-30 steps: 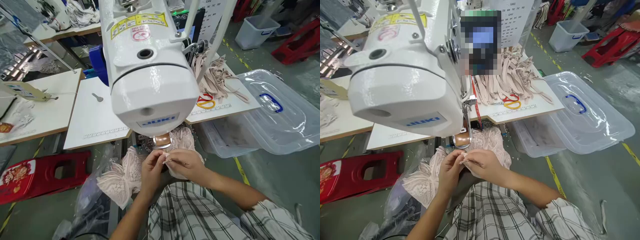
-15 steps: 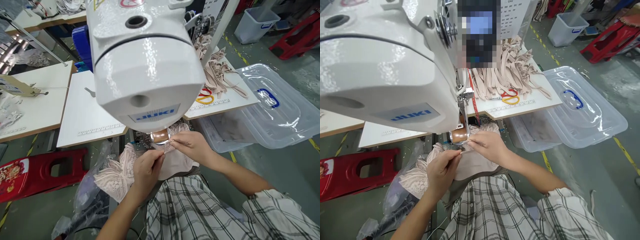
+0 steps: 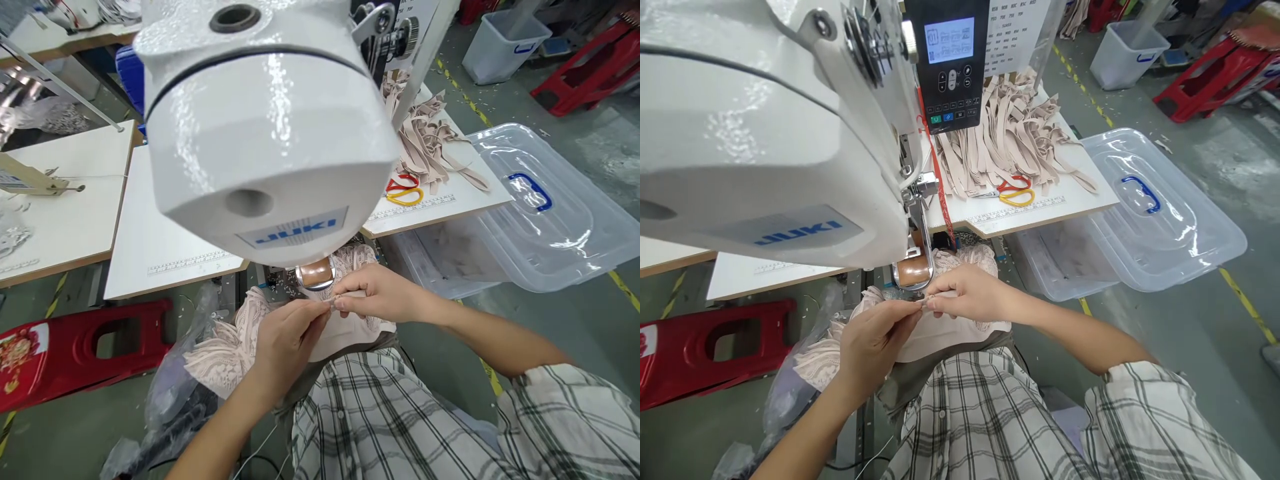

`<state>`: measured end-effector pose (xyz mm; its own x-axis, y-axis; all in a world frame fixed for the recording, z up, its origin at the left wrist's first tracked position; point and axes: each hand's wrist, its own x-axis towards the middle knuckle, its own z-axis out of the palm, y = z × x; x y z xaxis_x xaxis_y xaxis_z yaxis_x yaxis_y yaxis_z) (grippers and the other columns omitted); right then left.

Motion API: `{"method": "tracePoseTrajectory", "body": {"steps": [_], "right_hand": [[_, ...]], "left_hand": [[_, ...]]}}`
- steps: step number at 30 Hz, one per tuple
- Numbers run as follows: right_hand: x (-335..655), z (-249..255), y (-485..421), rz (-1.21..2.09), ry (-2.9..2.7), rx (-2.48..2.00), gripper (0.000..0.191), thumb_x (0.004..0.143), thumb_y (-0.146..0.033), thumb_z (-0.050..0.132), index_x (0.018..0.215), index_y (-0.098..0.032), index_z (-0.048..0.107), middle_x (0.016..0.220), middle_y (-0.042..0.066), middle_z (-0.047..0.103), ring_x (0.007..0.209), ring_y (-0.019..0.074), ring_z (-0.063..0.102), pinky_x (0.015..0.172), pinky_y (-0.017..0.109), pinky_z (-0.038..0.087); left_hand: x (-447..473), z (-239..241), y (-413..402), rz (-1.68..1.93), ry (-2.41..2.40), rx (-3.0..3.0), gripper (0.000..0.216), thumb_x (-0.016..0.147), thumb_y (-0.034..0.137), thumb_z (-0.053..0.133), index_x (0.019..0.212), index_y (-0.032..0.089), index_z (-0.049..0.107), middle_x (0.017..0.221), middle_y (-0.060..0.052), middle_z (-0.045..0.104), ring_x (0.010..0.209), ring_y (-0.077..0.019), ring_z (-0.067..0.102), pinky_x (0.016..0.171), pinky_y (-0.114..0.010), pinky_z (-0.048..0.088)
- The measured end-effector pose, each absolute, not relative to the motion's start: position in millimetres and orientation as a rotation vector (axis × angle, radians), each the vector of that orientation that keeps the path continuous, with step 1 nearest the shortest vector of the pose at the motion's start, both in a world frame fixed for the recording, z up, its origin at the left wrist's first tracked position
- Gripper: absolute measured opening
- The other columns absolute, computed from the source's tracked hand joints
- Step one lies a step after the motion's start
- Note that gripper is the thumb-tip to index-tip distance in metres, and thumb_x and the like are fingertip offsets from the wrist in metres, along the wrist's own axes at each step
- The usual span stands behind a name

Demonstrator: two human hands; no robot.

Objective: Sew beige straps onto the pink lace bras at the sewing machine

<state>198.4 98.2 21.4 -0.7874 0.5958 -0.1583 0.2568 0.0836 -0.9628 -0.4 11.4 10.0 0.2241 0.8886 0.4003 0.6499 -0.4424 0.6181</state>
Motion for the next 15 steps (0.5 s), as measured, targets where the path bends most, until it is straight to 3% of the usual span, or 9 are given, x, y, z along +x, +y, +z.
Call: {"method": "tracePoseTrajectory", "body": {"steps": [4, 9, 15], "right_hand": [[199.4, 21.6, 98.8, 1.608, -2.226, -0.771, 0.020, 0.091, -0.024, 0.055, 0.081, -0.019, 0.072, 0.073, -0.002, 0.071, 0.060, 0.0101, 0.061, 0.058, 0.022, 0.043], [199.0, 23.7, 98.8, 1.534, -2.313, -0.757, 0.017, 0.090, -0.020, 0.057, 0.084, -0.019, 0.073, 0.079, -0.001, 0.074, 0.073, 0.0133, 0.066, 0.066, 0.024, 0.045], [199.0, 18.4, 96.2, 1.579, -2.213, -0.848, 0.010, 0.086, -0.024, 0.066, 0.088, -0.022, 0.075, 0.087, -0.001, 0.076, 0.081, 0.0152, 0.069, 0.071, 0.025, 0.047]], "left_hand": [[-1.5, 8.0, 14.2, 1.007, 1.430, 2.196, 0.015, 0.099, 0.024, 0.055, 0.094, 0.019, 0.068, 0.081, 0.000, 0.075, 0.068, -0.0110, 0.069, 0.062, -0.019, 0.051], [-2.4, 11.1, 19.8, 0.810, 1.459, 2.288, 0.027, 0.104, 0.031, 0.042, 0.109, 0.018, 0.065, 0.082, -0.003, 0.073, 0.069, -0.0139, 0.068, 0.060, -0.022, 0.050], [-3.4, 7.8, 20.0, 0.646, 1.443, 2.517, 0.038, 0.106, 0.029, 0.031, 0.081, 0.019, 0.057, 0.064, 0.000, 0.059, 0.053, -0.0146, 0.056, 0.050, -0.026, 0.036]]}}
